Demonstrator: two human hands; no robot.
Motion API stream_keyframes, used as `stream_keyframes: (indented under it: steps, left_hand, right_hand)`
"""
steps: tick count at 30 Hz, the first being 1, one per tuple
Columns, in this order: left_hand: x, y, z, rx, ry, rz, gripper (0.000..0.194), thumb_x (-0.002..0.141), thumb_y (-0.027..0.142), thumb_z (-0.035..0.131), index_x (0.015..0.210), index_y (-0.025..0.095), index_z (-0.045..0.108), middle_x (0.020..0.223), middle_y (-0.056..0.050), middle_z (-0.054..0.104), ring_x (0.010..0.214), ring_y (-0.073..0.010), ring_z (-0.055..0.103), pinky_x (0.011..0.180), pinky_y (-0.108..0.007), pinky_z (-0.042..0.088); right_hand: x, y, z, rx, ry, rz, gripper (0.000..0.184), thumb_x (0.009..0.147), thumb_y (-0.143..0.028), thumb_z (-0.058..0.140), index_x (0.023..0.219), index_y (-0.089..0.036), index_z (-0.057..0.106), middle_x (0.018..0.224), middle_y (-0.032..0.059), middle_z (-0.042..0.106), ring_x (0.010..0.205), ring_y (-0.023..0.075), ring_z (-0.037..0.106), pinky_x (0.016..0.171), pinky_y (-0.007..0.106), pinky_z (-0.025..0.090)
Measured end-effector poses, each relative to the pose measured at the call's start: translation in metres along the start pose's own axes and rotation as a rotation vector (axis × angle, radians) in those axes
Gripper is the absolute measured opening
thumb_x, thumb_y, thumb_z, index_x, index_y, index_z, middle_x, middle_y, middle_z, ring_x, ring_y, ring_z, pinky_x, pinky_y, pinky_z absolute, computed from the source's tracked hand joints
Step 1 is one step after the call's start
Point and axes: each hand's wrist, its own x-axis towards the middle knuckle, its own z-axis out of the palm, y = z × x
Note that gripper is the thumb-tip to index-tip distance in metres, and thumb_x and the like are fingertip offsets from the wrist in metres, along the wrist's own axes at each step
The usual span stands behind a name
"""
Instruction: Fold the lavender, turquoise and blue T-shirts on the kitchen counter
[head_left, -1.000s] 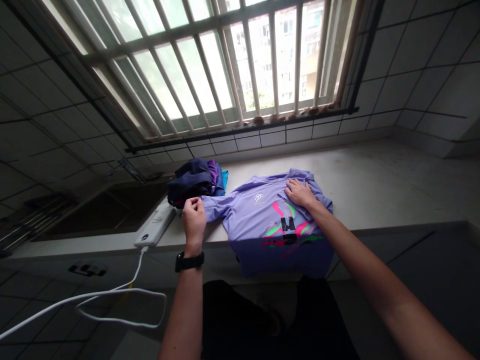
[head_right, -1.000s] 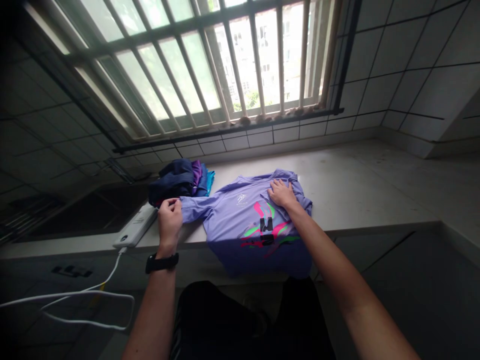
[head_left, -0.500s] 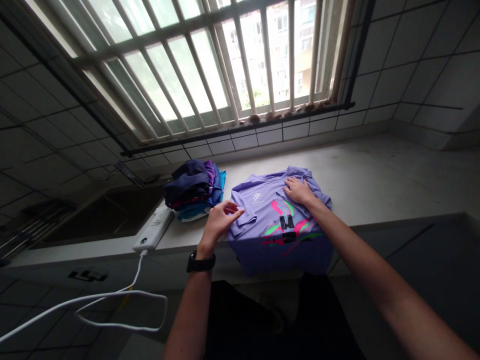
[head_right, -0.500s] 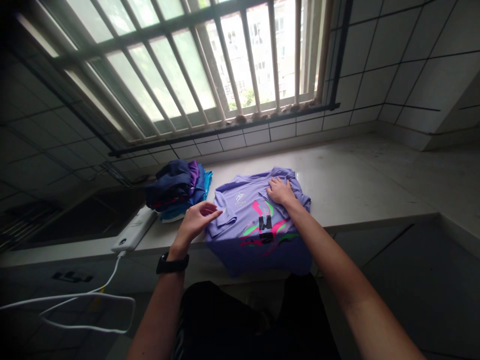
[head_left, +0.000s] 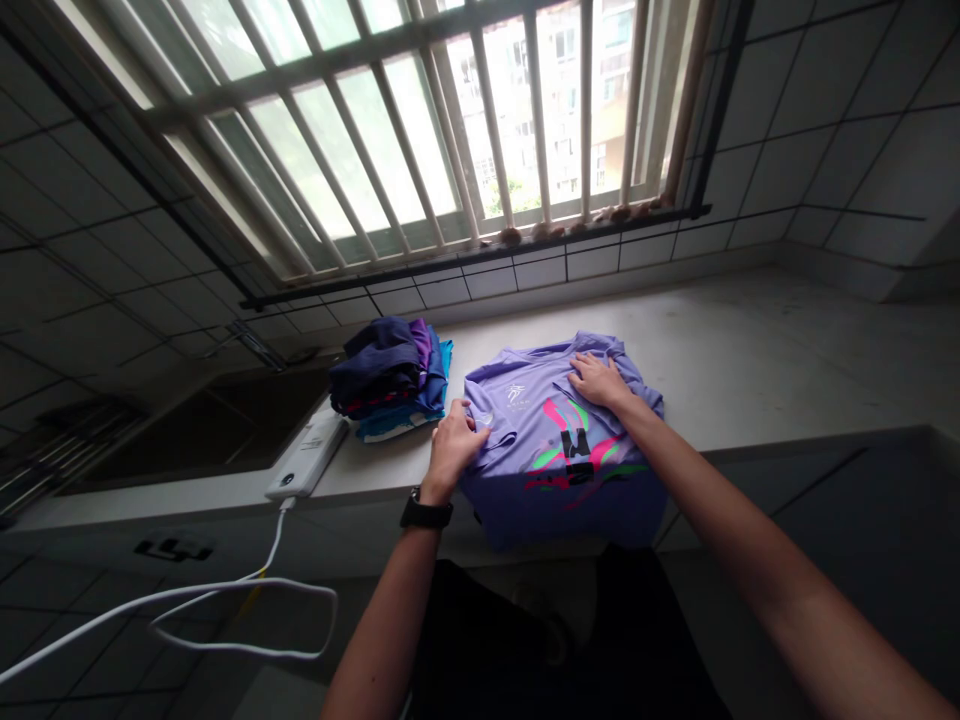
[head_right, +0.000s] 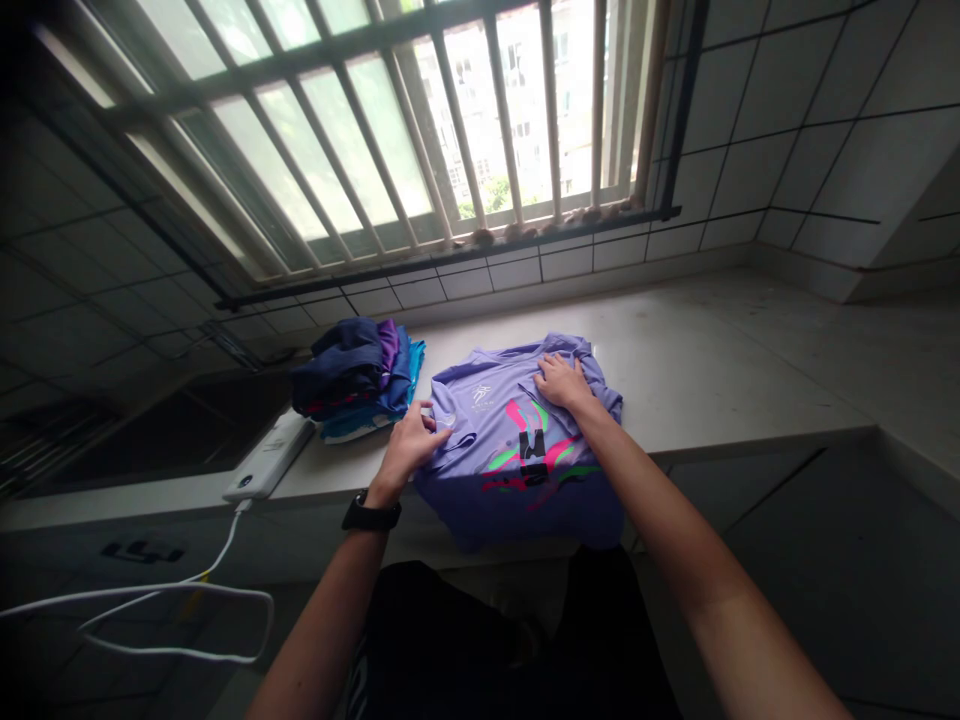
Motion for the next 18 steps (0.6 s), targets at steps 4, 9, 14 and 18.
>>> stream_keyframes:
  steps: [4,9,14,18]
  left_hand:
    - [0.002,0.0,-0.009,-0.16,0.104,0.004,0.037,0.075,0.014,0.067,0.111,0.02,0.061,0.086,-0.003,0.075,0.079,-0.0204,0.073,0.079,-0.031,0.055]
    - [0.014,-0.024,-0.037,-0.221,0.413,-0.083,0.022,0.075,0.011,0.06,0.093,0.023,0.055,0.084,-0.002,0.068,0.082,-0.0211,0.07,0.086,-0.035,0.056]
    - [0.035,-0.061,-0.057,-0.362,0.667,-0.245,0.024,0.076,0.009,0.056,0.09,0.025,0.045,0.085,0.0,0.059,0.09,-0.0191,0.066,0.096,-0.037,0.054]
    - [0.031,-0.079,-0.055,-0.414,0.676,-0.326,0.024,0.082,0.035,0.066,0.092,0.024,0.046,0.091,-0.005,0.062,0.089,-0.0226,0.068,0.088,-0.041,0.057]
  right_hand:
    - [0.0,0.0,-0.001,-0.001,-0.001,-0.002,0.057,0.105,-0.035,0.034,0.157,-0.015,0.047,0.17,0.0105,0.033,0.159,0.0291,0.027,0.129,0.058,0.018]
    - [0.0,0.0,-0.001,0.005,0.005,0.003,0.058,0.105,-0.035,0.034,0.157,-0.015,0.047,0.17,0.0109,0.034,0.159,0.0291,0.027,0.129,0.058,0.016]
    - [0.002,0.0,0.001,0.01,0.007,0.008,0.057,0.105,-0.035,0.035,0.157,-0.015,0.047,0.17,0.0104,0.034,0.158,0.0292,0.027,0.129,0.059,0.018]
    - [0.002,0.001,0.001,0.007,0.008,0.002,0.058,0.105,-0.035,0.035,0.158,-0.015,0.046,0.17,0.0108,0.034,0.158,0.0293,0.027,0.129,0.06,0.018]
